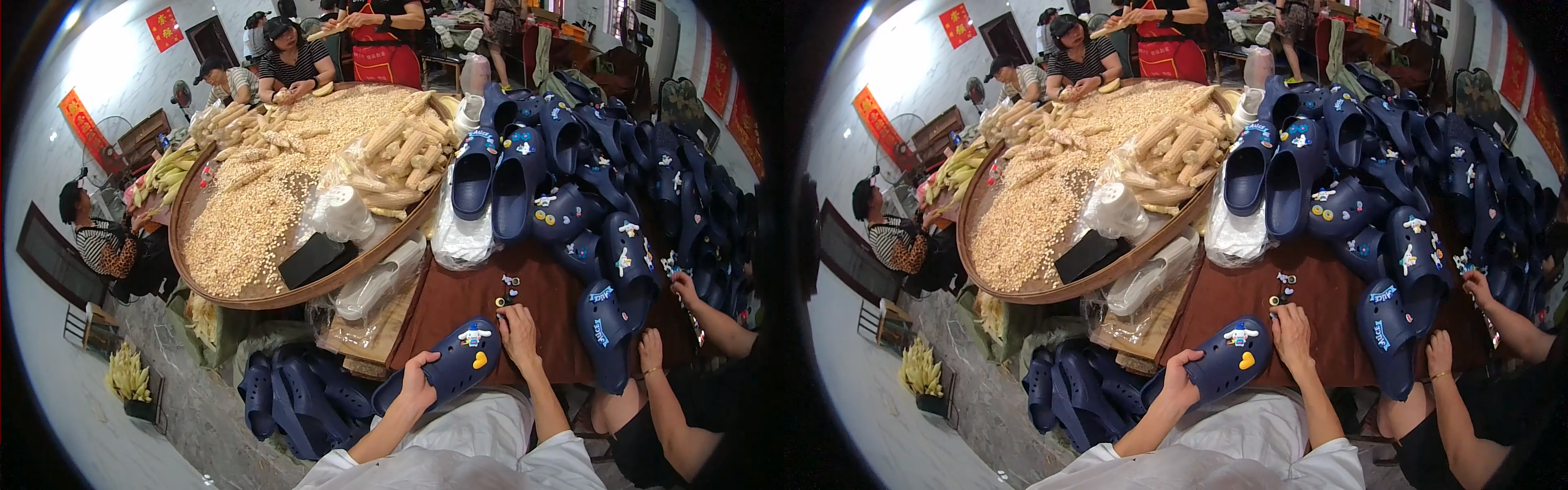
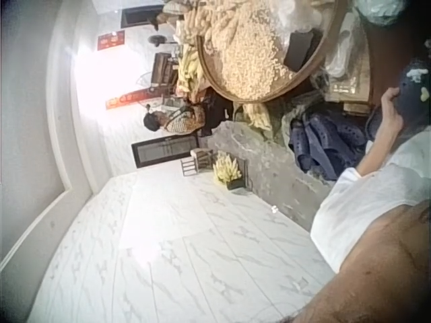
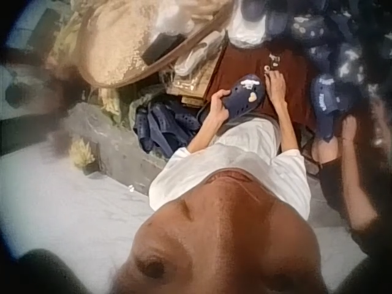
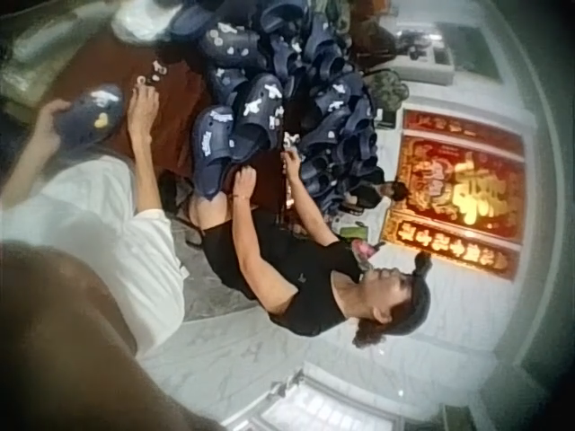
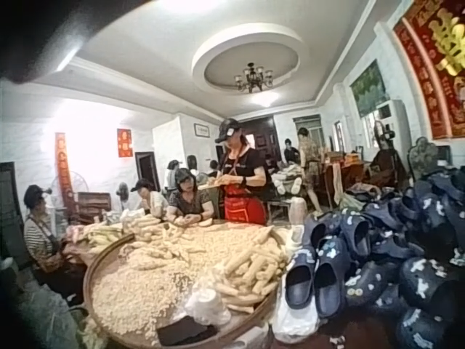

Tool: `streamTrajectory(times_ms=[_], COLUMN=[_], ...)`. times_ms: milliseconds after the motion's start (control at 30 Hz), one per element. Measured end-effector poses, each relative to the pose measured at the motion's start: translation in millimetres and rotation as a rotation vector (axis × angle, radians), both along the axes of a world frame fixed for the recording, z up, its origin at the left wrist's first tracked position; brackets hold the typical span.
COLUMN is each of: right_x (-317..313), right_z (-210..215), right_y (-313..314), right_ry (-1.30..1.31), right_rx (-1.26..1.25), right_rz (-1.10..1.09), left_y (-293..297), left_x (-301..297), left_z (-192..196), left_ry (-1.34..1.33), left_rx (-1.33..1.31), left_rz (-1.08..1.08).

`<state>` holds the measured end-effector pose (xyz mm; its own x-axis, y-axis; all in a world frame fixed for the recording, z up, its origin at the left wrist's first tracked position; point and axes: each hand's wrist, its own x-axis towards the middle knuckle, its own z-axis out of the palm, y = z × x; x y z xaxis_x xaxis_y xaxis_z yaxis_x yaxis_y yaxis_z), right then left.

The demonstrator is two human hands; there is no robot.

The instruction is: Decorating blue clog shoes by pushing plastic charms into the ventilation holes.

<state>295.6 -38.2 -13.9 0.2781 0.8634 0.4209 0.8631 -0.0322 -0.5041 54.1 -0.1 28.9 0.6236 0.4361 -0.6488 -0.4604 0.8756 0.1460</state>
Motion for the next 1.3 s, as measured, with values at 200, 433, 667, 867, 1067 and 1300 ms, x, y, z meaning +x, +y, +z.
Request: streamTrajectory(times_ms=[200,433,667,867,1067,1300], right_x=[0,-16,-43,-62,-65,-53], right_z=[-5,48,87,86,84,82], right_y=[-8,-4,-5,-12,-15,-19], right_ry=[0.048,0.46,0.445,0.252,0.267,0.455], right_rx=[-0.01,0.086,0.043,0.026,0.026,0.001], right_rz=[0.012,0.072,0.21,0.229,0.175,0.021], left_y=[-5,6,-2,-13,-5,4], left_x=[-1,5,15,20,15,6], left_z=[-3,17,14,20,23,20], left_ry=[-0.012,0.128,0.222,0.23,0.096,-0.11], left_rx=[0.06,0.221,0.343,0.411,0.277,0.114], left_rz=[0.034,0.074,0.065,0.109,0.155,0.194])
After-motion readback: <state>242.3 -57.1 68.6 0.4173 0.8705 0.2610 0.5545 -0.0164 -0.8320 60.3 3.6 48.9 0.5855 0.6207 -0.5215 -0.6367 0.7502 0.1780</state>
